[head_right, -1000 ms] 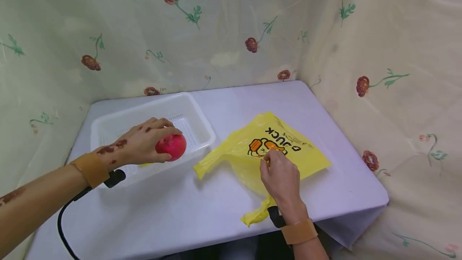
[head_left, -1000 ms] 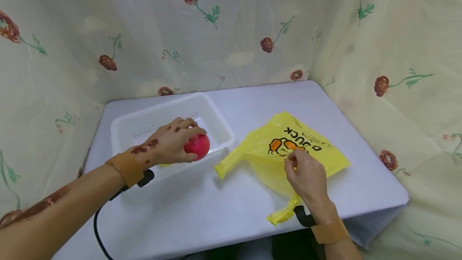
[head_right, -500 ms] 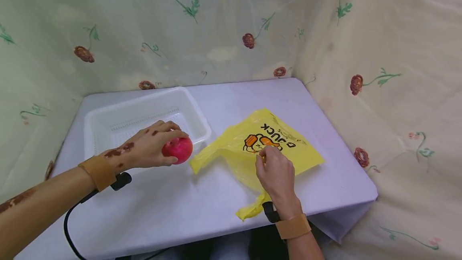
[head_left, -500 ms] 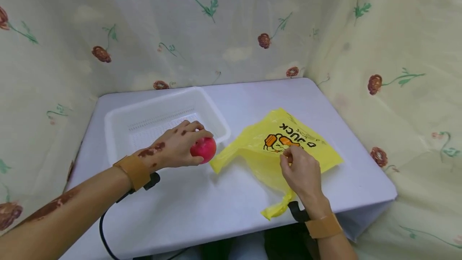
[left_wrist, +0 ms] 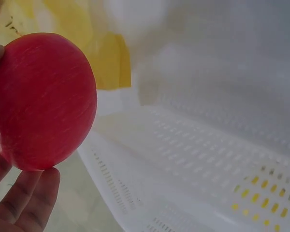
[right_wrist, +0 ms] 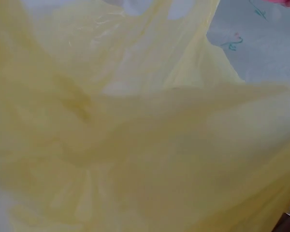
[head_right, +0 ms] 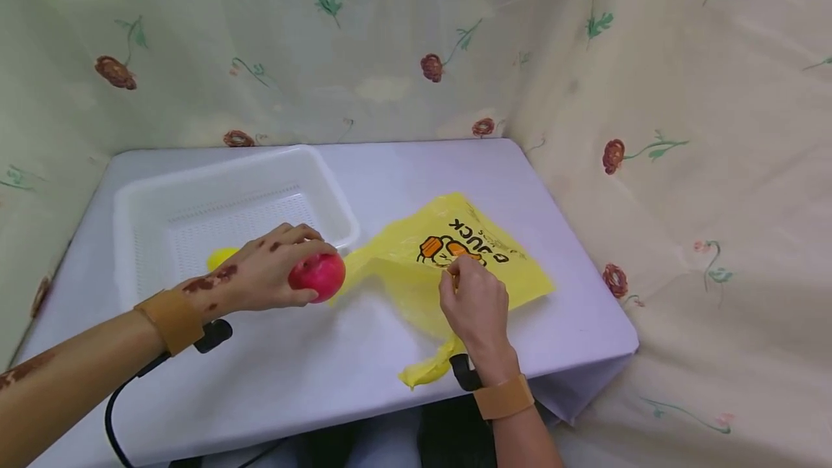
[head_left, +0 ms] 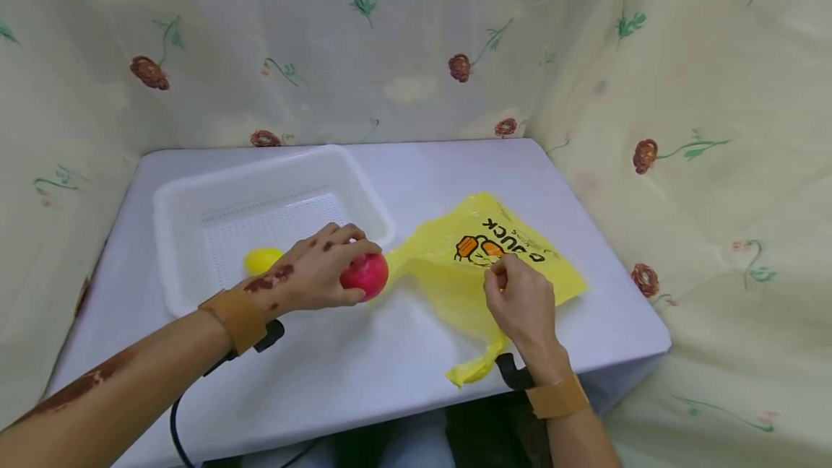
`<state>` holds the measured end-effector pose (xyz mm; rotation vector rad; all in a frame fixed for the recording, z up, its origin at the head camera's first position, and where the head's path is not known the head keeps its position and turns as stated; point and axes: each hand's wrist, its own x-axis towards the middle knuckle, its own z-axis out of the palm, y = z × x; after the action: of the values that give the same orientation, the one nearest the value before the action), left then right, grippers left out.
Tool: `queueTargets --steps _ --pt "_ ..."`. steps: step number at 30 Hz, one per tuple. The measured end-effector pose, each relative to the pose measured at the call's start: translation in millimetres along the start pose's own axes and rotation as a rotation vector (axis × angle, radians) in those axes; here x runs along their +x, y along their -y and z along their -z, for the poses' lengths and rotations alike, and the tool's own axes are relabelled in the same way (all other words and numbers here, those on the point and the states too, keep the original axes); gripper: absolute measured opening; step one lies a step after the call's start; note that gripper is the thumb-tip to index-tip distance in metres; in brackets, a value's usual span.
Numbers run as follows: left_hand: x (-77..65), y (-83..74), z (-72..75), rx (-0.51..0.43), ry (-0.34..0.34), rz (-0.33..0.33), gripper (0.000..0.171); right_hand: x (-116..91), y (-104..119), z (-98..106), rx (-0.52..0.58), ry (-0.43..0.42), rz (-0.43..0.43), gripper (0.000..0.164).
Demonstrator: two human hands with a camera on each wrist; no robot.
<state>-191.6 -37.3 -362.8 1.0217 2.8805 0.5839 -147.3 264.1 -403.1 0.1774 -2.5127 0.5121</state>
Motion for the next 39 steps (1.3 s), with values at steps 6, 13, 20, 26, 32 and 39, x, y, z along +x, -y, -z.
queueTargets --steps 6,13,20,26,32,39 --pt "-2.0 -8.2 -7.4 -0.025 -0.011 -0.005 0.062 6.4 6.6 1.5 -0.013 0.017 -0.021 0.009" --pt "1.3 -18.2 -23.0 -0.08 -0.024 -0.03 0.061 10.8 11.2 2.9 -0.029 0.014 -0.029 0.009" --pt "9.2 -24.2 -40.0 -0.117 -0.049 -0.057 0.057 13.8 18.7 1.6 -0.028 0.019 -0.024 0.01" --pt "17.5 -30.8 -55.0 -0.12 -0.059 -0.061 0.055 14.5 23.4 2.1 -0.039 0.021 -0.017 0.011" --pt "26.0 -36.3 -63.7 -0.082 -0.057 -0.071 0.051 13.1 23.6 4.6 -0.049 0.019 -0.014 0.011" --pt "33.9 -40.3 -68.5 -0.034 -0.044 -0.099 0.054 14.1 26.7 5.6 -0.07 0.058 -0.004 0.01"
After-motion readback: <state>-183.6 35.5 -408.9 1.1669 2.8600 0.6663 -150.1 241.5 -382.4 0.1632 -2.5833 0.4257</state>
